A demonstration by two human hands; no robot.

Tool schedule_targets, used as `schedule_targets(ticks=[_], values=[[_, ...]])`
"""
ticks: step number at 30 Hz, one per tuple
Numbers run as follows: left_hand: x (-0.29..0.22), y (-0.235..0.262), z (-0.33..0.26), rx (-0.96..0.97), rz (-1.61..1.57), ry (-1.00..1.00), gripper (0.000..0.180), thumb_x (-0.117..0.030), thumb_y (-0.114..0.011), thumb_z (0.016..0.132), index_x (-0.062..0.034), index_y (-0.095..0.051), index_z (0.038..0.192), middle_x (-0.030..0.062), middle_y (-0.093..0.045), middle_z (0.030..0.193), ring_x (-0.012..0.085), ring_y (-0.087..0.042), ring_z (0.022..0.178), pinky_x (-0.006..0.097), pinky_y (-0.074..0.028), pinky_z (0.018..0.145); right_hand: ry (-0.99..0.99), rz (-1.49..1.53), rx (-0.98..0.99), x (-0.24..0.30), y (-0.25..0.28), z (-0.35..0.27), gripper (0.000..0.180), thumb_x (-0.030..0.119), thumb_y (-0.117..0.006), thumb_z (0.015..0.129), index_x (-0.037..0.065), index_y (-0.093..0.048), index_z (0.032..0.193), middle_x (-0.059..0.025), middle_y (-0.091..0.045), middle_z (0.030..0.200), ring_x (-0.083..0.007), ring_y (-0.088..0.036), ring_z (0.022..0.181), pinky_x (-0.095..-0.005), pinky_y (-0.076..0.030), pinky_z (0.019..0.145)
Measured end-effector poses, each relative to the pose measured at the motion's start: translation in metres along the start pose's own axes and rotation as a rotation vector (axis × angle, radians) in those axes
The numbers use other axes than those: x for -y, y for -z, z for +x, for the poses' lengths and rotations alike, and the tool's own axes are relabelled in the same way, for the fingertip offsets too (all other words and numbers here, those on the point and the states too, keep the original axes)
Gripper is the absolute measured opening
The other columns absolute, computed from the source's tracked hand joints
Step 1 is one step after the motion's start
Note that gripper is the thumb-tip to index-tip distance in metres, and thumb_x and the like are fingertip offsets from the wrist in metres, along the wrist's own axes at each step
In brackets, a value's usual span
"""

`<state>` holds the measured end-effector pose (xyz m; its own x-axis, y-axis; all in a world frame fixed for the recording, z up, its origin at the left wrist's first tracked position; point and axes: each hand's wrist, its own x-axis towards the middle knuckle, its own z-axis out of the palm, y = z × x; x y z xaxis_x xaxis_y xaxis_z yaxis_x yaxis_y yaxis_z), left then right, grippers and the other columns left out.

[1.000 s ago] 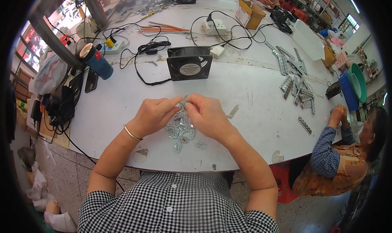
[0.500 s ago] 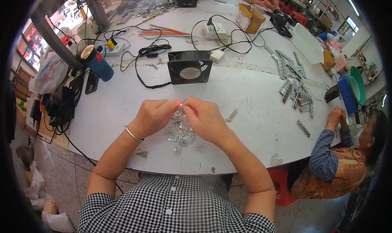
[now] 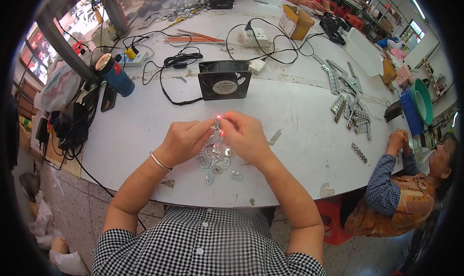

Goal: Inspecting and testing small electronic LED modules by pulling them from a bag and checking for light.

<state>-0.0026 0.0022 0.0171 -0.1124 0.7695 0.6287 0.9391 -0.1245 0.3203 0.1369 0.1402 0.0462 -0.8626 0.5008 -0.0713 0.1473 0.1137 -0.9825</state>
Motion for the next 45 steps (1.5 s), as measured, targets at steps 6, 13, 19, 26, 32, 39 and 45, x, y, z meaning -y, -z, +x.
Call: schedule_targets(ticks=[6, 13, 19, 26, 32, 39, 45], values=[[-0.006, -0.006, -0.003, 0.074, 0.015, 0.005, 0.024, -0.006, -0.069, 0.084, -0.0043, -0.066, 0.107, 0.0094, -0.063, 0.068, 0.0249, -0.061, 0.056, 0.033, -0.048, 0.051, 0.016, 0.051, -0.027, -0.014, 0.003, -0.007, 0.018, 0.015, -0.058, 0.096, 0.000, -0.066, 0.097, 0.0009, -0.060, 0.070, -0.0046, -0.052, 0.055, -0.0222, -0.042, 0.051], [-0.016, -0.018, 0.005, 0.205, -0.376, 0.287, 0.017, -0.007, -0.068, 0.085, -0.0005, -0.068, 0.101, 0.0169, -0.066, 0.076, 0.0292, -0.063, 0.063, 0.033, -0.051, 0.059, 0.187, -0.172, -0.057, -0.032, 0.017, -0.028, 0.015, 0.013, -0.063, 0.093, 0.000, -0.070, 0.099, 0.0000, -0.062, 0.073, -0.0044, -0.054, 0.059, -0.0217, -0.044, 0.053], [-0.015, -0.027, 0.014, 0.306, -0.290, 0.252, 0.015, -0.009, -0.069, 0.084, -0.0014, -0.069, 0.098, 0.0169, -0.067, 0.078, 0.0278, -0.063, 0.063, 0.031, -0.051, 0.060, 0.040, -0.064, -0.248, -0.041, 0.045, -0.038, 0.018, 0.014, -0.064, 0.094, -0.001, -0.070, 0.100, -0.0003, -0.063, 0.075, -0.0046, -0.052, 0.058, -0.0209, -0.043, 0.053], [-0.016, -0.006, 0.030, 0.500, -0.430, 0.550, 0.020, -0.005, -0.068, 0.083, -0.0015, -0.072, 0.102, 0.0087, -0.070, 0.076, 0.0154, -0.067, 0.064, 0.027, -0.053, 0.062, 0.130, -0.157, -0.218, -0.039, 0.047, -0.044, 0.019, 0.012, -0.058, 0.097, -0.002, -0.068, 0.106, -0.0014, -0.064, 0.077, -0.0050, -0.053, 0.061, -0.0206, -0.044, 0.055], [-0.005, 0.007, 0.012, 0.439, -0.601, 0.294, 0.041, 0.003, -0.058, 0.085, -0.0018, -0.062, 0.125, 0.0084, -0.070, 0.083, 0.0133, -0.069, 0.070, 0.025, -0.055, 0.066, 0.246, -0.211, -0.112, -0.020, 0.018, -0.037, 0.019, 0.009, -0.057, 0.095, -0.003, -0.067, 0.105, -0.0046, -0.065, 0.079, -0.0092, -0.056, 0.065, -0.0247, -0.046, 0.060], [-0.014, 0.019, 0.012, 0.458, -0.620, 0.337, 0.057, 0.005, -0.054, 0.084, -0.0053, -0.048, 0.140, 0.0104, -0.070, 0.083, 0.0167, -0.071, 0.073, 0.029, -0.056, 0.070, 0.380, -0.370, -0.010, -0.014, 0.002, -0.031, 0.015, 0.008, -0.056, 0.092, -0.003, -0.066, 0.095, -0.0118, -0.063, 0.074, -0.0177, -0.058, 0.066, -0.0309, -0.046, 0.062], [-0.010, 0.016, 0.008, 0.464, -0.610, 0.345, 0.055, 0.006, -0.055, 0.084, -0.0043, -0.050, 0.137, 0.0107, -0.071, 0.082, 0.0176, -0.072, 0.070, 0.029, -0.056, 0.067, 0.316, -0.389, 0.036, -0.018, -0.002, -0.029, 0.014, 0.008, -0.056, 0.091, -0.003, -0.065, 0.093, -0.0140, -0.063, 0.074, -0.0221, -0.059, 0.065, -0.0335, -0.046, 0.063]])
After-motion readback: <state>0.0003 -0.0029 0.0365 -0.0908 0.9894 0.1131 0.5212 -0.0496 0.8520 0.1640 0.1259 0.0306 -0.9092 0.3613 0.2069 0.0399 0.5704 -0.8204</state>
